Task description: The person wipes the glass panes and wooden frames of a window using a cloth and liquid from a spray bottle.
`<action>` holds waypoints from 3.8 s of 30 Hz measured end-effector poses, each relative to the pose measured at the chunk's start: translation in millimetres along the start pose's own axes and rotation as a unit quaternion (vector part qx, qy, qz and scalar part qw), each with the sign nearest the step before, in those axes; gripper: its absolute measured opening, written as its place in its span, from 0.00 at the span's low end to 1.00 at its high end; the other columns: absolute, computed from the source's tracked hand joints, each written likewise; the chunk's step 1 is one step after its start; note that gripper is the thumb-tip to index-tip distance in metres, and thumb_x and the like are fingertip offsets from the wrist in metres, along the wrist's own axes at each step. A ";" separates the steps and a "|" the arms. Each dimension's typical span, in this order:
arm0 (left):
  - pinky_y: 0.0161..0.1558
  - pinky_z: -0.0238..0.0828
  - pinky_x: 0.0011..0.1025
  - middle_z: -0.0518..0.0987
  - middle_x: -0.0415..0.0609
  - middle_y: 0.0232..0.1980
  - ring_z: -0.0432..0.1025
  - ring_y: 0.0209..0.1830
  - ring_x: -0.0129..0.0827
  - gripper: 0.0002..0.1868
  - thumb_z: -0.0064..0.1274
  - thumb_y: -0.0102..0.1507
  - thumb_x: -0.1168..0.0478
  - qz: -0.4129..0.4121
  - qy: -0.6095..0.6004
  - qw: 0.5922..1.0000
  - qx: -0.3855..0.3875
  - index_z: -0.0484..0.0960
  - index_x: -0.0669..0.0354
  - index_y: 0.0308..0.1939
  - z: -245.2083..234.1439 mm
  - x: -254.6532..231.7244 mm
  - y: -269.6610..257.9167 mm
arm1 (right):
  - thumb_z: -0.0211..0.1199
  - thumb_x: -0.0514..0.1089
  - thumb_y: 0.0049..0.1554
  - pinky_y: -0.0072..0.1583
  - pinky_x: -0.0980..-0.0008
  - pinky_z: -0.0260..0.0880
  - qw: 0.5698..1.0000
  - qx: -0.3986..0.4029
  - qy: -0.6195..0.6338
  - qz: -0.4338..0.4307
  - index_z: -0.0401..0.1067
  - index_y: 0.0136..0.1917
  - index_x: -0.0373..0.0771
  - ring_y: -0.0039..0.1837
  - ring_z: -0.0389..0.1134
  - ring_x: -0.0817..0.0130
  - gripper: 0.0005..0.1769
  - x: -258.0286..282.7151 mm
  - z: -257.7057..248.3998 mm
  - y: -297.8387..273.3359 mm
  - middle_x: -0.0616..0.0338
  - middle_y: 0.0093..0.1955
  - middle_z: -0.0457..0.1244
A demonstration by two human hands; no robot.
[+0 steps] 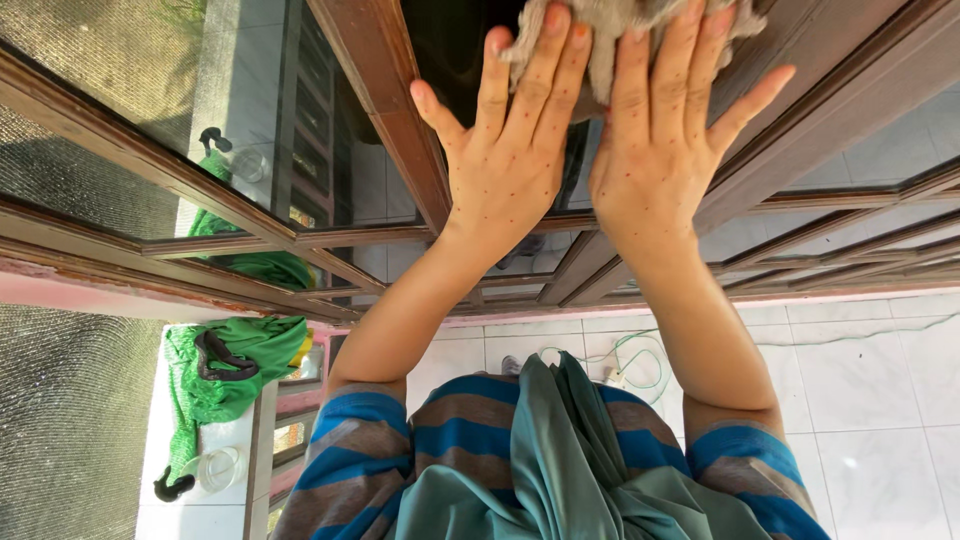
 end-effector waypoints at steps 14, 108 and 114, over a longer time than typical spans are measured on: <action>0.70 0.24 0.76 0.59 0.38 0.82 0.50 0.80 0.49 0.31 0.49 0.72 0.50 -0.046 -0.089 0.981 0.169 0.65 0.45 0.79 56.6 -22.9 -182.5 | 0.58 0.52 0.66 0.76 0.24 0.26 0.989 0.136 0.063 -0.011 0.64 0.75 0.31 0.84 0.45 0.42 0.31 15.6 99.5 -160.0 0.38 0.82 0.50; 0.77 0.54 0.50 0.54 0.67 0.79 0.53 0.79 0.61 0.29 0.46 0.68 0.64 -0.093 -0.219 0.960 0.145 0.65 0.78 0.72 133.8 -378.8 -87.7 | 0.56 0.42 0.64 0.75 0.31 0.47 0.982 0.057 0.182 -0.004 0.62 0.75 0.26 0.77 0.47 0.24 0.29 -326.5 89.7 -243.6 0.27 0.79 0.44; 0.80 0.39 0.56 0.58 0.55 0.82 0.46 0.85 0.47 0.23 0.42 0.72 0.61 -0.024 -0.100 0.985 0.138 0.76 0.66 0.69 120.7 -363.6 -43.8 | 0.56 0.45 0.66 0.76 0.29 0.42 0.988 0.038 0.146 -0.025 0.63 0.77 0.33 0.79 0.45 0.28 0.28 -340.8 85.3 -196.7 0.30 0.81 0.44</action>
Point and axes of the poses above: each hand's wrist, its own y-axis towards the middle knuckle, its own z-axis out of the palm, x = y × z, the point moved 1 cm from there along y, towards the middle knuckle
